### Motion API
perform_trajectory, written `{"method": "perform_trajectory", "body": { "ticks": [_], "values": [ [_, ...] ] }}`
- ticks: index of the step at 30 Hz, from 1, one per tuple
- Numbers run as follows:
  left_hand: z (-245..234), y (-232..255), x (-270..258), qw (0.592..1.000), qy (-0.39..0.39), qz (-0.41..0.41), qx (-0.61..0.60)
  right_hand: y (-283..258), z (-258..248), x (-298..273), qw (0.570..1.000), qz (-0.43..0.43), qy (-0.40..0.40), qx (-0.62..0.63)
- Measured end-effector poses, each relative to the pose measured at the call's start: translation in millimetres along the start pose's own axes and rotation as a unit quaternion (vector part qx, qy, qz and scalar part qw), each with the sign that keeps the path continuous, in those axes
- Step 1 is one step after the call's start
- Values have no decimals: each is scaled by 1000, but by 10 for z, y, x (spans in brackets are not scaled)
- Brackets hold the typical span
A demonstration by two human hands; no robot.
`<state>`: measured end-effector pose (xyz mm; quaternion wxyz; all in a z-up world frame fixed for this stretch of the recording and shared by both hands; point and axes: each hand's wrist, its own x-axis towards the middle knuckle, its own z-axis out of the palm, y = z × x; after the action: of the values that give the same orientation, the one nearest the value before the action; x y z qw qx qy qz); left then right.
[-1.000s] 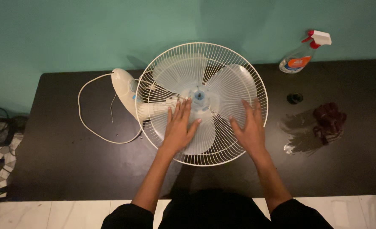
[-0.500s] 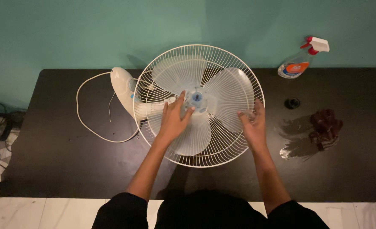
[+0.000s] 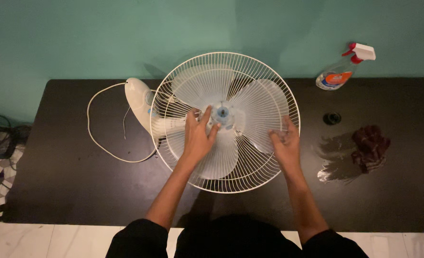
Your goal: The person disassembles a white table fan on a dark table. They remove the front grille, fan blades, and rear grille, then wipe the motor housing with a cloth.
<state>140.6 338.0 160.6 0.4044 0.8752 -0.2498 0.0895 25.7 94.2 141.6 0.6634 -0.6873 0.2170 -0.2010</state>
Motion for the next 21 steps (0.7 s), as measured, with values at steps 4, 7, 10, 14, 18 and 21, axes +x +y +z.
{"method": "perform_trajectory", "body": {
  "ticks": [4, 7, 10, 14, 18, 21],
  "values": [
    [-116, 175, -6, 998, 10, -7, 66, -29, 13, -10, 1000, -16, 7, -4],
    [-165, 276, -2, 993, 17, 0, 114, -9, 16, 5, 1000, -16, 8, -4],
    [-160, 276, 59, 984, 39, 62, 162, 19, 17, 13, 999, -40, 2, 2],
    [-143, 154, 120, 983, -13, 81, 166, -48, 19, -48, 1000, 1, 8, -22],
    [-67, 72, 287, 978, -64, 92, 175, -139, 48, -57, 1000, -1, 4, -13],
    [-44, 34, 317, 985, -82, 118, 99, -157, 59, -25, 999, -4, 13, -52]
  ]
}}
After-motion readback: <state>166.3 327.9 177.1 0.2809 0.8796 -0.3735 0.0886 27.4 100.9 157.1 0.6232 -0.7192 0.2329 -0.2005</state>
